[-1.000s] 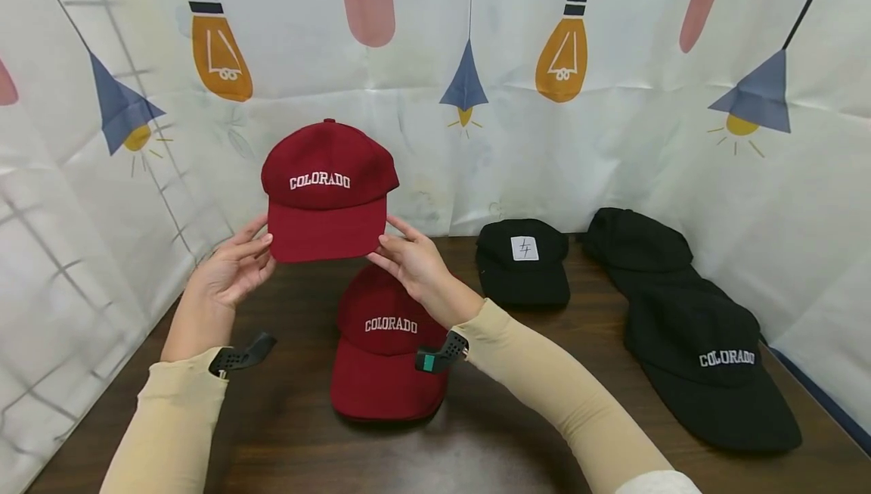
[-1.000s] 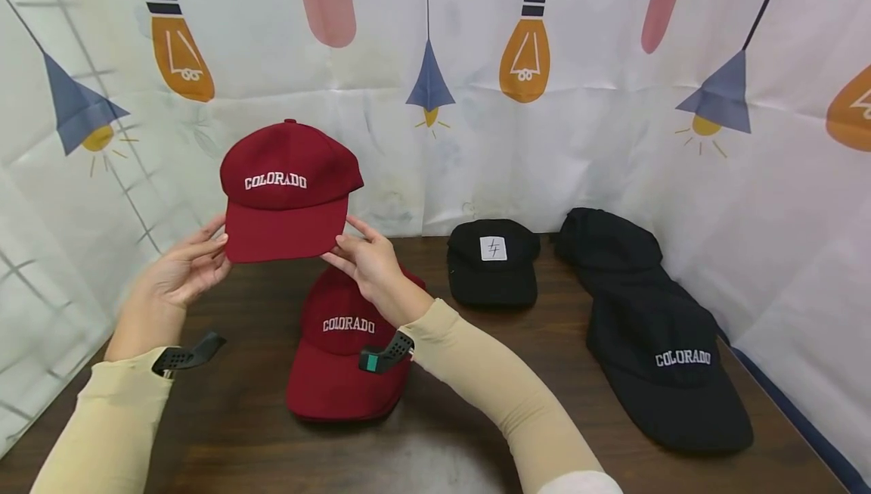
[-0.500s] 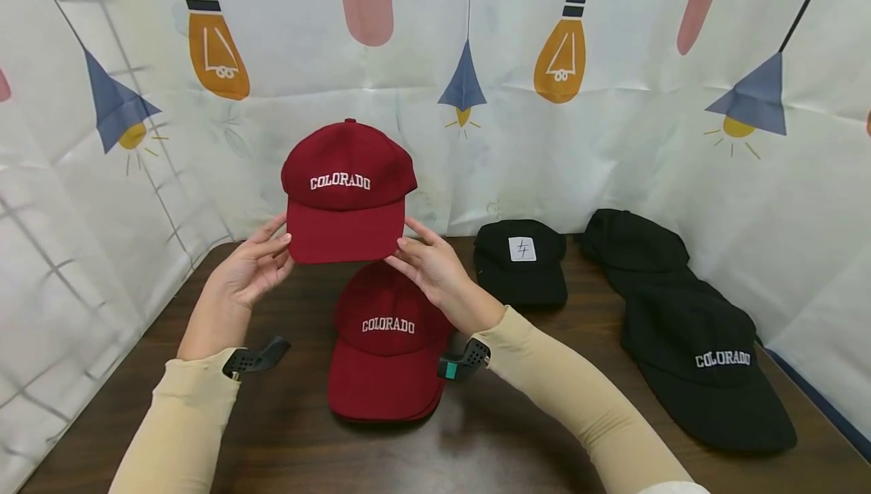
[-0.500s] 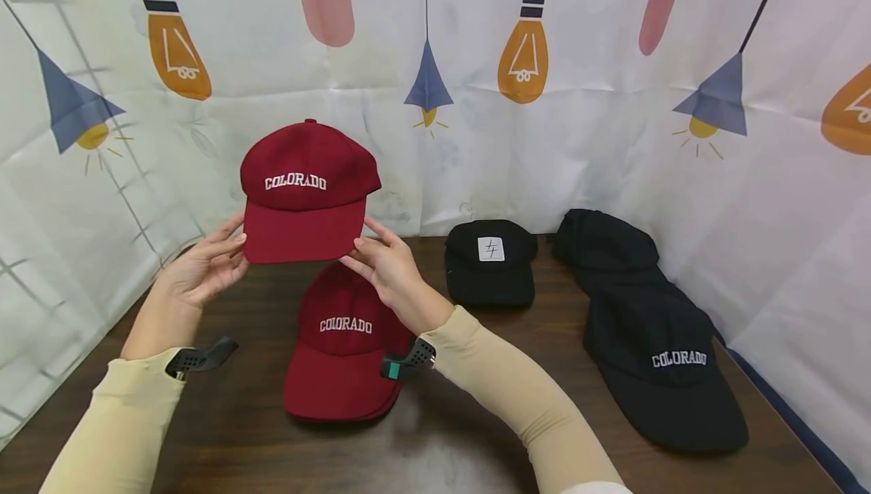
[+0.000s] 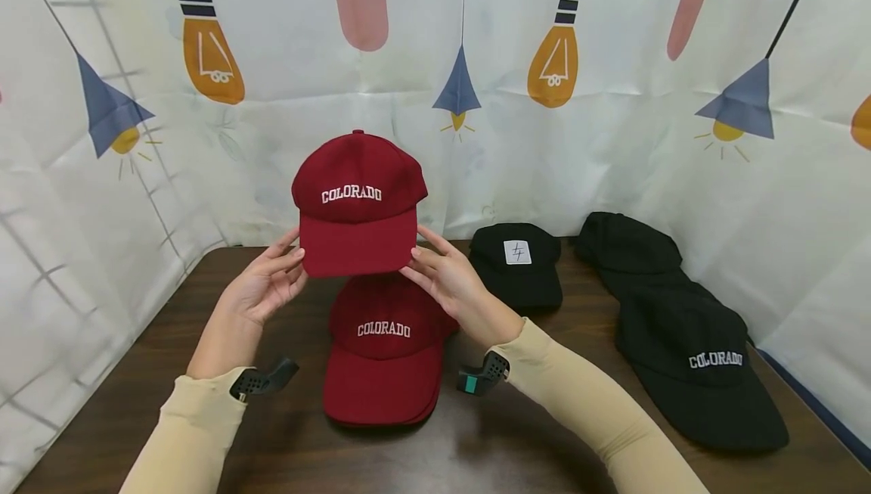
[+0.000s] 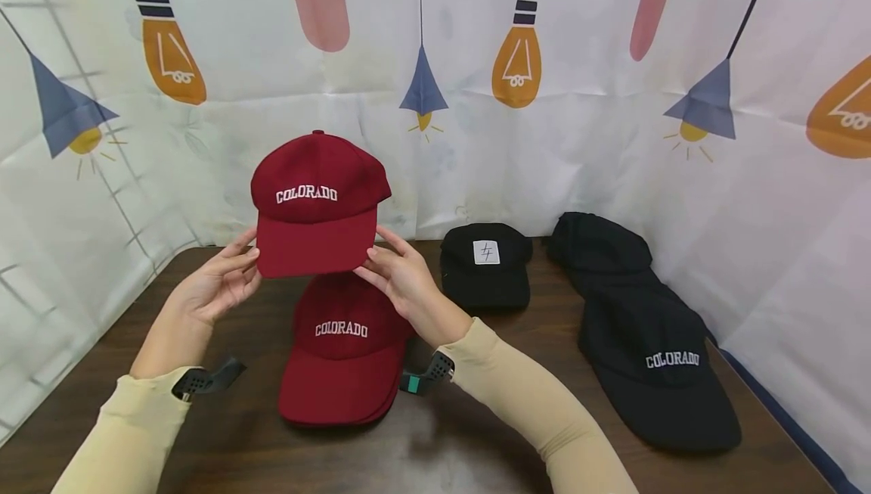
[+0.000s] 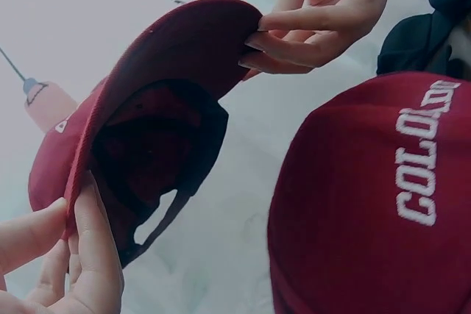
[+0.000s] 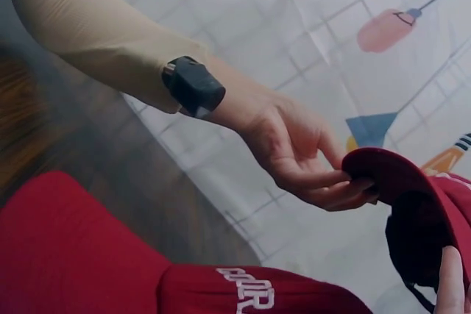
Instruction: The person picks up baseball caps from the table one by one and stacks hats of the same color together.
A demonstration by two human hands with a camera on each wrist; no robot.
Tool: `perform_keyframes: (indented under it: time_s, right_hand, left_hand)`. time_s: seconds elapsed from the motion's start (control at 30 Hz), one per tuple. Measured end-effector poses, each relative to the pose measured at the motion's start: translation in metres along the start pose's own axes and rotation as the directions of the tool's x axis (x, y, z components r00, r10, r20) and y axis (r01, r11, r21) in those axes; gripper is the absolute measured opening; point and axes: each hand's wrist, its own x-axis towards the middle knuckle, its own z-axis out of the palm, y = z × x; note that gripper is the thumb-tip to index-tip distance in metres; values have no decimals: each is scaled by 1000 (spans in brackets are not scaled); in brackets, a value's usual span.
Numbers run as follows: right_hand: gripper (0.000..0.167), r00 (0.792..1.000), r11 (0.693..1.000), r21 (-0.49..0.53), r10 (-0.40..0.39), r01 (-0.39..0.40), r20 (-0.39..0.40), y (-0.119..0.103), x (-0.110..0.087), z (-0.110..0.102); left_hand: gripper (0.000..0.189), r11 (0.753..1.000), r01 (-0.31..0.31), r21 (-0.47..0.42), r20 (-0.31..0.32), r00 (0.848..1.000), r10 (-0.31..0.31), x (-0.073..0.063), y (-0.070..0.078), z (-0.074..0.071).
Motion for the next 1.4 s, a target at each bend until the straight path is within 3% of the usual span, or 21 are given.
perform_keyframes:
  time_s: [0.4,0.87,1.07,1.4]
  right_hand:
    - [54,1000,1000,-20,-1,2,9,2,-10,-23]
    - [53,1000,999,-48,-6,6,1,2,-20,-42]
    - [54,999,999,-18,33,-33,-22,3,-23,-47]
    - [53,995,997,23,72,-71,-63,8,-29,-52]
  left_hand:
    - [37,998,26,57,-24,999,-25,2,-16,5]
    - [39,991,75,115,-101,993,-64,5,-32,10]
    - [38,983,88,164,-138,988,-66,6,-37,12]
    - [41,979,119,163,-149,984,-95,4,-43,9]
